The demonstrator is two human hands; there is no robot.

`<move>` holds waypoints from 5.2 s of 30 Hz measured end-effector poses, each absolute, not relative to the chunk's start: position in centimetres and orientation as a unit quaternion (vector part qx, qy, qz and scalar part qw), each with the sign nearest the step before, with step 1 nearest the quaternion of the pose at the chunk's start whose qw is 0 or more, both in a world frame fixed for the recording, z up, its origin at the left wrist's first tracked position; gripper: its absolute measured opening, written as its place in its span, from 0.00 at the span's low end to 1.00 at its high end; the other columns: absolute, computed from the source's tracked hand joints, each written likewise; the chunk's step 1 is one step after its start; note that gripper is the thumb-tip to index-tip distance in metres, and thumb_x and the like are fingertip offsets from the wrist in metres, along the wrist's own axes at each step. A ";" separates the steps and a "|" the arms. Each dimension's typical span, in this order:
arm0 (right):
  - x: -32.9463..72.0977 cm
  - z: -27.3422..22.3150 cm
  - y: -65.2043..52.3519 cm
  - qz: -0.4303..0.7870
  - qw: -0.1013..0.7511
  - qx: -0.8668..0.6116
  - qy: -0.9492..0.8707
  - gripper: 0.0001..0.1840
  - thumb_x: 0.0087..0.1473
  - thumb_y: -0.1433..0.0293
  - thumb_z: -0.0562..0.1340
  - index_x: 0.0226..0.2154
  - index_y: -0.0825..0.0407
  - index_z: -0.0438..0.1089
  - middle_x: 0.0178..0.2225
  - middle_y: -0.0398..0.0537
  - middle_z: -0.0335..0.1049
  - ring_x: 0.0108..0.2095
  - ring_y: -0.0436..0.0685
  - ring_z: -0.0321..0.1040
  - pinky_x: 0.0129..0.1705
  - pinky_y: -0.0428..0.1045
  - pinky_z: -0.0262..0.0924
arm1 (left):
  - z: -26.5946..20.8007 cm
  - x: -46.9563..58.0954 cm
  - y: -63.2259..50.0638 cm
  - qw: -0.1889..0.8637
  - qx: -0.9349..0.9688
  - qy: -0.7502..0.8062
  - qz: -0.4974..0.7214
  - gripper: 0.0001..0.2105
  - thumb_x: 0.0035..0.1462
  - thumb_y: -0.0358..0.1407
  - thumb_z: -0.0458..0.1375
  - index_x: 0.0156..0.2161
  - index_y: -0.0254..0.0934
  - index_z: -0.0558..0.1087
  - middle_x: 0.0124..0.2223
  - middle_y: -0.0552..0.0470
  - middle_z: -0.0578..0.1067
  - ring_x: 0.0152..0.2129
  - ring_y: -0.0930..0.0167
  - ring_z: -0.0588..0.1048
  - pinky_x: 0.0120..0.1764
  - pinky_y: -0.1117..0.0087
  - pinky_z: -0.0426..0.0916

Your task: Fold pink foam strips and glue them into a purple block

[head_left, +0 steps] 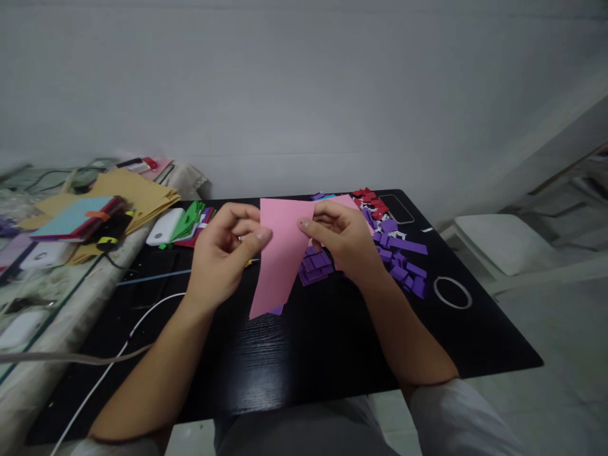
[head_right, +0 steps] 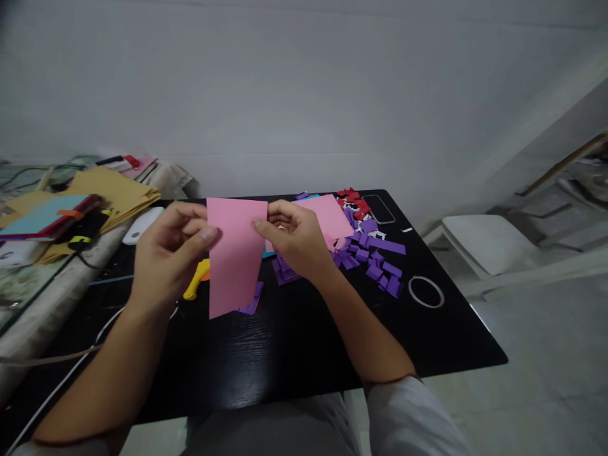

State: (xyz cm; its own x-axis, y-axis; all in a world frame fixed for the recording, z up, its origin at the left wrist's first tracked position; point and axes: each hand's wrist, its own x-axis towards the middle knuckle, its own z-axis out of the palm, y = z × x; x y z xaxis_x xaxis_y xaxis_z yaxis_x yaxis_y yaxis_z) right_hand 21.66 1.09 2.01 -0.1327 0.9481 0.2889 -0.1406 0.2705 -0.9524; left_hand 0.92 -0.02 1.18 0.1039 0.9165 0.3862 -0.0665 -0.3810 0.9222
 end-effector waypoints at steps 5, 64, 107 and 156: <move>21.2 1.8 0.9 0.480 0.570 -0.348 -0.569 0.16 0.50 0.60 0.76 0.32 0.53 0.76 0.28 0.41 0.72 0.27 0.48 0.66 0.27 0.45 0.65 | 1.2 1.3 0.0 0.470 0.612 0.322 0.548 0.12 0.59 0.42 0.71 0.42 0.40 0.78 0.37 0.51 0.81 0.29 0.72 0.78 0.33 0.72 0.75; 19.3 1.6 -1.1 0.442 0.581 -0.340 -0.592 0.07 0.53 0.66 0.75 0.34 0.51 0.81 0.31 0.43 0.83 0.27 0.49 0.78 0.35 0.46 0.77 | 2.4 -0.5 -0.4 0.201 0.711 0.402 0.540 0.05 0.56 0.34 0.72 0.39 0.42 0.85 0.36 0.54 0.84 0.30 0.74 0.78 0.32 0.74 0.71; 19.5 1.1 -0.5 0.411 0.603 -0.337 -0.595 0.03 0.55 0.68 0.74 0.34 0.50 0.82 0.30 0.41 0.82 0.26 0.49 0.77 0.32 0.44 0.77 | 2.9 -0.4 -0.2 0.322 0.646 0.458 0.518 0.05 0.57 0.37 0.69 0.31 0.39 0.82 0.26 0.55 0.78 0.20 0.75 0.72 0.22 0.76 0.65; 21.5 1.7 1.2 0.314 0.684 -0.407 -0.517 0.07 0.54 0.64 0.73 0.32 0.50 0.79 0.29 0.42 0.80 0.28 0.52 0.78 0.31 0.48 0.80 | 1.5 0.3 0.9 0.523 0.663 0.422 0.331 0.08 0.52 0.40 0.72 0.35 0.37 0.85 0.34 0.48 0.85 0.26 0.66 0.81 0.27 0.68 0.77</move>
State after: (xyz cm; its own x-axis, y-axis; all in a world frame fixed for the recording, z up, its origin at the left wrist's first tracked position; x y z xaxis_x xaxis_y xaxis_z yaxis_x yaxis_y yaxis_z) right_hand 21.51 1.20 1.73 0.2672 0.8511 0.4518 -0.0092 0.4711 -0.8820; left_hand 0.35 0.89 1.52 0.4245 0.9054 -0.0021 0.2132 -0.0977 0.9721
